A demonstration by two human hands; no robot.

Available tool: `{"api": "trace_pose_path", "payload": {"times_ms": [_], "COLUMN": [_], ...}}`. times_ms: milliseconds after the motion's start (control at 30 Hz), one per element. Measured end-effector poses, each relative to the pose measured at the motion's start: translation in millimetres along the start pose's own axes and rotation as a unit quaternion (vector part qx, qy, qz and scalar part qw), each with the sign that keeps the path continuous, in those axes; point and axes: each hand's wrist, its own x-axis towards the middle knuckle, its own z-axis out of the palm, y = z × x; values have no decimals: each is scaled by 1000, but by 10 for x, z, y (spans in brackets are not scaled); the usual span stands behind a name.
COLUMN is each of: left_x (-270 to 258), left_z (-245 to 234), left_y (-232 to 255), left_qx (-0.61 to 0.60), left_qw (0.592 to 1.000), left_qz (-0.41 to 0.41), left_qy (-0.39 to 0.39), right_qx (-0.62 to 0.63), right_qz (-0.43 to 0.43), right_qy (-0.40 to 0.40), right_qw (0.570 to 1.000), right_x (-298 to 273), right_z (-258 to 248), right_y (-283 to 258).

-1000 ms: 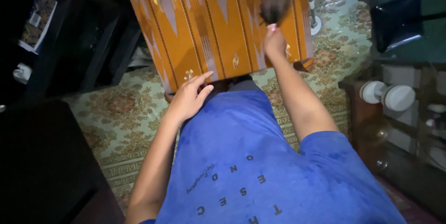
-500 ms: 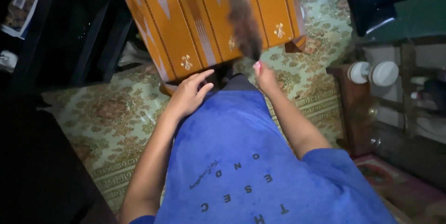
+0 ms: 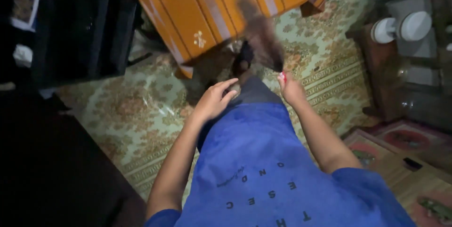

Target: Dusting a patterned wooden stool or small table with a feather duster.

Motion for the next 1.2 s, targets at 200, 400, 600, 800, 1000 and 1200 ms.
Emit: {"api": "trace_pose_path", "payload": {"times_ms": [200, 400, 600, 800, 1000, 1200], "left_x": [-294, -191, 231, 618, 528, 369], "left_z": [173, 454, 1304, 1785, 1667, 1584], "left_y": [-229, -435, -1118, -1138, -906, -1202], "left_qx": [-5, -36, -69, -215, 23, 19], "left_qw": [998, 991, 991, 942, 929, 856], "left_qz": [-58, -124, -54, -197, -197, -233], "left_qy": [-22, 37, 101, 164, 311, 461], "right_qx": [152, 315, 503, 416, 225, 281], "right_qz": [-21, 57, -81, -220, -232, -153], "right_qy": [59, -146, -317, -369, -223, -162], "right_qw": [986, 936, 800, 802, 920, 934], "right_x": [-7, 166, 166, -9, -46, 21], "right_z": [403, 657, 607, 267, -352, -991], "right_y": [-34, -323, -273, -179, 169, 804]}}
